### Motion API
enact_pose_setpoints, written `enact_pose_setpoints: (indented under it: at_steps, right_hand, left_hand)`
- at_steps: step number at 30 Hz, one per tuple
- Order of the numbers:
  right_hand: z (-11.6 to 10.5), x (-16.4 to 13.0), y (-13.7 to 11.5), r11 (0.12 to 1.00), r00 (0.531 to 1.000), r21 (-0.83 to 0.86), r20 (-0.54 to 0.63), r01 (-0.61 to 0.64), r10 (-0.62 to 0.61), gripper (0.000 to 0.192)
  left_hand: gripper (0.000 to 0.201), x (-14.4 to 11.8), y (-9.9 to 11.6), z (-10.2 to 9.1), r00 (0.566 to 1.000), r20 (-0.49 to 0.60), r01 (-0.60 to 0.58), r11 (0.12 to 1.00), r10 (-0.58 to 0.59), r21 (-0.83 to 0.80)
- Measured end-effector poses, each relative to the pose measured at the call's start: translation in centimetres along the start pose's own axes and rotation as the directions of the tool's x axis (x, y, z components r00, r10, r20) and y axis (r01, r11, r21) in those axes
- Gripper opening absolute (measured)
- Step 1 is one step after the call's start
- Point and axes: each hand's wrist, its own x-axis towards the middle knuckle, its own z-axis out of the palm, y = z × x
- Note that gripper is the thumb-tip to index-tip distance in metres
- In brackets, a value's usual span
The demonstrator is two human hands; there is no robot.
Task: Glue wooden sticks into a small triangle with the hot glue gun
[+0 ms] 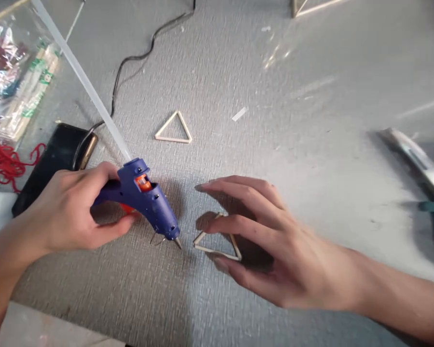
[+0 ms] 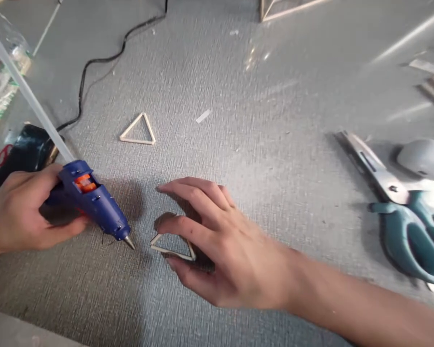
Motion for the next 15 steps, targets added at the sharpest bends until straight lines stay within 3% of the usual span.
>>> enact_pose_setpoints:
  at_steps: [15]
  right_hand:
    - [0.09, -0.02, -0.12, 0.999, 1.000, -0.030, -0.001, -0.013, 0.013, 0.023]
  left_hand:
    - [0.043, 0.21, -0.22, 0.38, 0.994, -0.064, -0.086, 0.996, 0.087, 0.018]
